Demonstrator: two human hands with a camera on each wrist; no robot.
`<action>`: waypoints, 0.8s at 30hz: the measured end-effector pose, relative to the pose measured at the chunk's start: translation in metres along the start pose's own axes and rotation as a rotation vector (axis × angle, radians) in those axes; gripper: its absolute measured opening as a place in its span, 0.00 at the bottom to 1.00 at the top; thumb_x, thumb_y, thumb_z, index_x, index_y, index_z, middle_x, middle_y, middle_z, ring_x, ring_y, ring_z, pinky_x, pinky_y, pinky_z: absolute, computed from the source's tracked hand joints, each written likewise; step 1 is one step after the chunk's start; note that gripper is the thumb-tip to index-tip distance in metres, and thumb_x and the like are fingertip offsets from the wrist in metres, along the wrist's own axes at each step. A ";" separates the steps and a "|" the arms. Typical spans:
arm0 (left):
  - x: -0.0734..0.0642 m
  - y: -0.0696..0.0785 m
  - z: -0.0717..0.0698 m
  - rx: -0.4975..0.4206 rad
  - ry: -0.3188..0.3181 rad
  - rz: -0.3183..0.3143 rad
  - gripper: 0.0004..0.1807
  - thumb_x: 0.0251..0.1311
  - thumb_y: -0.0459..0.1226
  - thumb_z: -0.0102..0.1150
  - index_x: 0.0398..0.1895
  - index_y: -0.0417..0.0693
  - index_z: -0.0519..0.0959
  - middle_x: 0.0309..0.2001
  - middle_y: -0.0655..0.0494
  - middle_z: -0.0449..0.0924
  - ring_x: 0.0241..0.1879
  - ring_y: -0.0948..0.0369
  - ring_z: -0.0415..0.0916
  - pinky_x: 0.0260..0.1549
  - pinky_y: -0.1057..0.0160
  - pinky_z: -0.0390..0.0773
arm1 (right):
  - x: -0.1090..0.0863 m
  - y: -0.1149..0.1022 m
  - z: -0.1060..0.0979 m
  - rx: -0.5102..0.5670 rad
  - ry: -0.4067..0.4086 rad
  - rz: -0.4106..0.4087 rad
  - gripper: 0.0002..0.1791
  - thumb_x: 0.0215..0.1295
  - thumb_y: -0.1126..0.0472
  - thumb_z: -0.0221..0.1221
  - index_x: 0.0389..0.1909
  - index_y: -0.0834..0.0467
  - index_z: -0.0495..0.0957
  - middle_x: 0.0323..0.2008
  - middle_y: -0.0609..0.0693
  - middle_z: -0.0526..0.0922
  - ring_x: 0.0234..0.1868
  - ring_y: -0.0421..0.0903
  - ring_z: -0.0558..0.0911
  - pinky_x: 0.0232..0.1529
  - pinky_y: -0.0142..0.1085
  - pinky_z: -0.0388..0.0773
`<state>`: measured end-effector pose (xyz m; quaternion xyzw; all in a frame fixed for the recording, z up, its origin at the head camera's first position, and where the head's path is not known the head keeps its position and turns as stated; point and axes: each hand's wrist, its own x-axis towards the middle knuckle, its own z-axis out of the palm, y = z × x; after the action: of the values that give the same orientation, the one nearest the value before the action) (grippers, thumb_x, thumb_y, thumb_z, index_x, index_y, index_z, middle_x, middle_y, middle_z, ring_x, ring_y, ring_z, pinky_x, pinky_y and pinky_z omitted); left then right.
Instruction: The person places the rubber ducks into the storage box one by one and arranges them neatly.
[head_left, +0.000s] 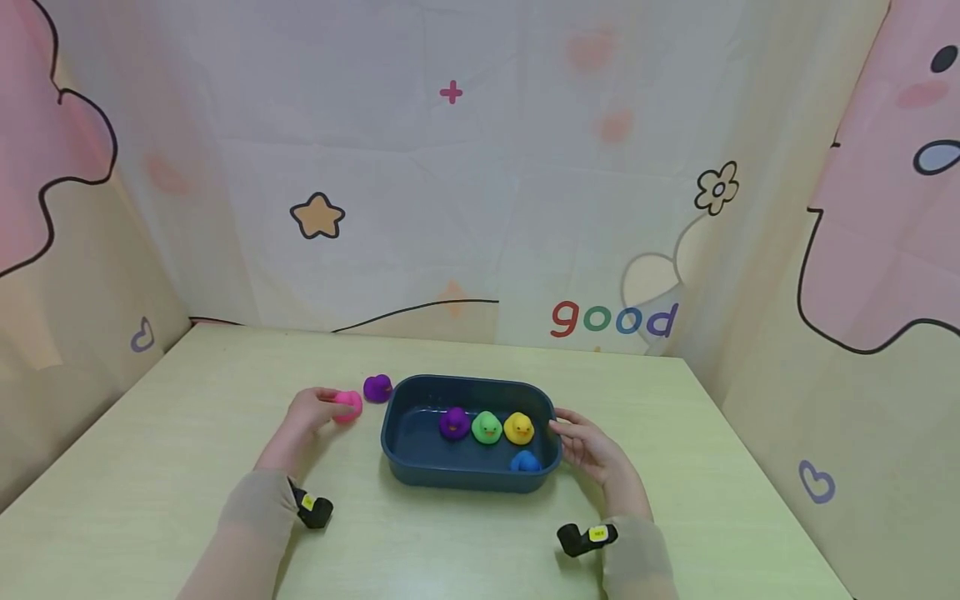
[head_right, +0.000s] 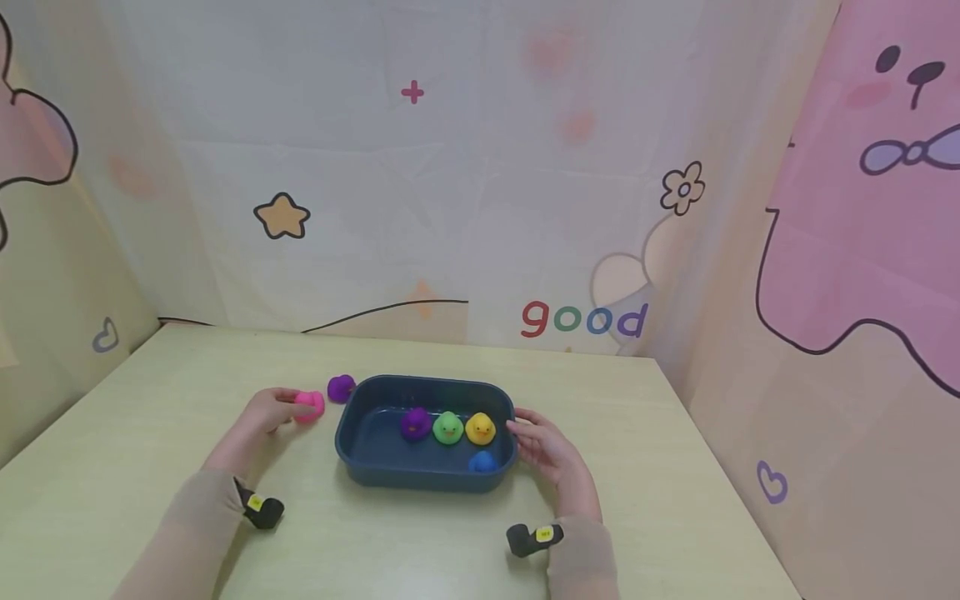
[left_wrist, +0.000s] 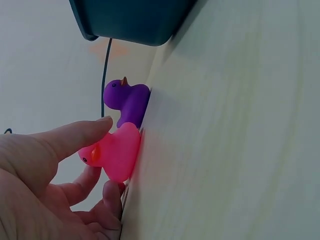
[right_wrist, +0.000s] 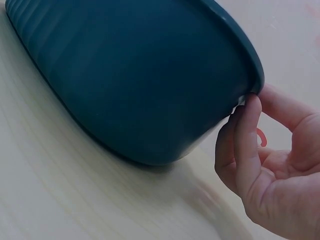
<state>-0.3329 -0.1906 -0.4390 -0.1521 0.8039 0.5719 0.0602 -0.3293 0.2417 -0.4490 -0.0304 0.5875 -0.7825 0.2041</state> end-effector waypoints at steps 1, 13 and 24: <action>0.000 0.000 0.000 0.004 -0.002 0.000 0.35 0.60 0.35 0.63 0.66 0.28 0.62 0.64 0.32 0.63 0.63 0.42 0.59 0.69 0.44 0.59 | 0.000 0.000 0.001 -0.002 0.000 0.001 0.22 0.75 0.69 0.45 0.66 0.65 0.55 0.29 0.41 0.85 0.27 0.31 0.83 0.33 0.22 0.80; 0.004 -0.004 -0.023 0.104 -0.156 0.068 0.42 0.59 0.41 0.65 0.71 0.35 0.57 0.70 0.31 0.55 0.67 0.37 0.57 0.68 0.39 0.58 | 0.000 0.002 0.003 -0.019 -0.002 0.013 0.26 0.74 0.67 0.47 0.69 0.65 0.51 0.30 0.40 0.84 0.28 0.31 0.82 0.33 0.22 0.80; 0.004 -0.012 -0.039 0.110 -0.276 0.240 0.40 0.64 0.46 0.61 0.74 0.41 0.58 0.74 0.36 0.52 0.71 0.38 0.51 0.68 0.35 0.55 | -0.012 -0.013 0.014 -0.012 -0.005 0.034 0.26 0.74 0.70 0.45 0.69 0.67 0.50 0.29 0.42 0.84 0.28 0.33 0.83 0.33 0.23 0.80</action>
<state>-0.3296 -0.2313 -0.4380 0.0285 0.8305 0.5454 0.1094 -0.3181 0.2356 -0.4304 -0.0235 0.5919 -0.7754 0.2187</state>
